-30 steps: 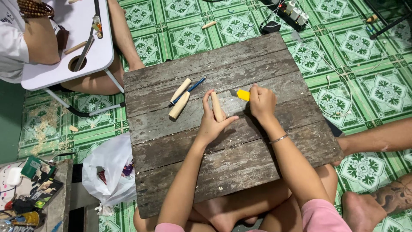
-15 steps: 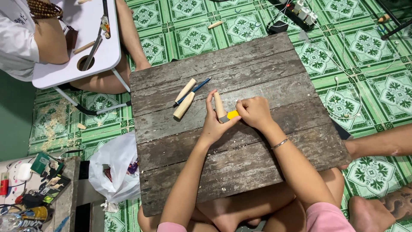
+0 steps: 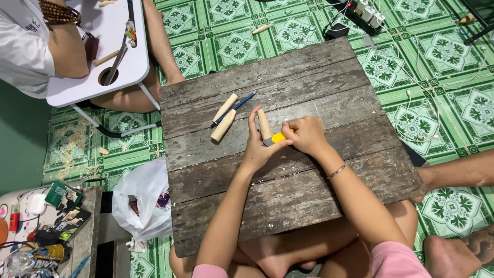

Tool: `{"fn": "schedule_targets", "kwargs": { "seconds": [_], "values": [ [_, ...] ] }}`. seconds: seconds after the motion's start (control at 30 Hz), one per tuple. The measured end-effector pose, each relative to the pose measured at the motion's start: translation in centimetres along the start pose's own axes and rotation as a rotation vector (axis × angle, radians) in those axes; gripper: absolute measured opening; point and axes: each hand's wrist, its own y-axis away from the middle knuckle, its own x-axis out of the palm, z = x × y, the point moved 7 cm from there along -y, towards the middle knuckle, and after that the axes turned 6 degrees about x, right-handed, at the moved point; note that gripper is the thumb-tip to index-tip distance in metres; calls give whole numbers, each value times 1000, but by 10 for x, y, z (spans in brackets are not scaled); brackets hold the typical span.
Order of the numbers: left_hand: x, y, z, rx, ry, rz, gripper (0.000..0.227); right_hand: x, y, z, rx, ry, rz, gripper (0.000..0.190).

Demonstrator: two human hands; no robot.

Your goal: The person carves a small piece of wood using a utility knife.

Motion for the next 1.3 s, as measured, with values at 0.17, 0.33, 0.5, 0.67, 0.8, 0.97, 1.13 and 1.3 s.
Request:
{"fn": "schedule_targets", "kwargs": {
  "seconds": [0.17, 0.33, 0.5, 0.67, 0.8, 0.97, 1.13, 1.3],
  "values": [
    [-1, 2, 11, -1, -25, -9, 110, 2, 0, 4, -15, -4, 42, 53],
    [0, 3, 20, 3, -58, -26, 106, 4, 1, -1, 31, 26, -15, 54],
    [0, 3, 28, 8, -88, -38, 103, 14, 4, -9, 97, 71, -75, 55],
    [0, 1, 36, 13, -113, -48, 101, 16, 9, -11, 127, 82, -132, 56],
    [1, 1, 42, 17, -135, -54, 98, 19, 10, -9, 129, 125, -165, 53],
    [0, 4, 50, 23, -156, -66, 96, 32, 7, -23, 135, 137, -174, 53],
    [13, 14, 55, -75, -53, 64, 95, 9, -19, -66, 342, -20, -275, 58],
    [13, 13, 44, -114, 48, 93, 115, -28, -10, -70, 347, -136, -283, 54]
  ]
}}
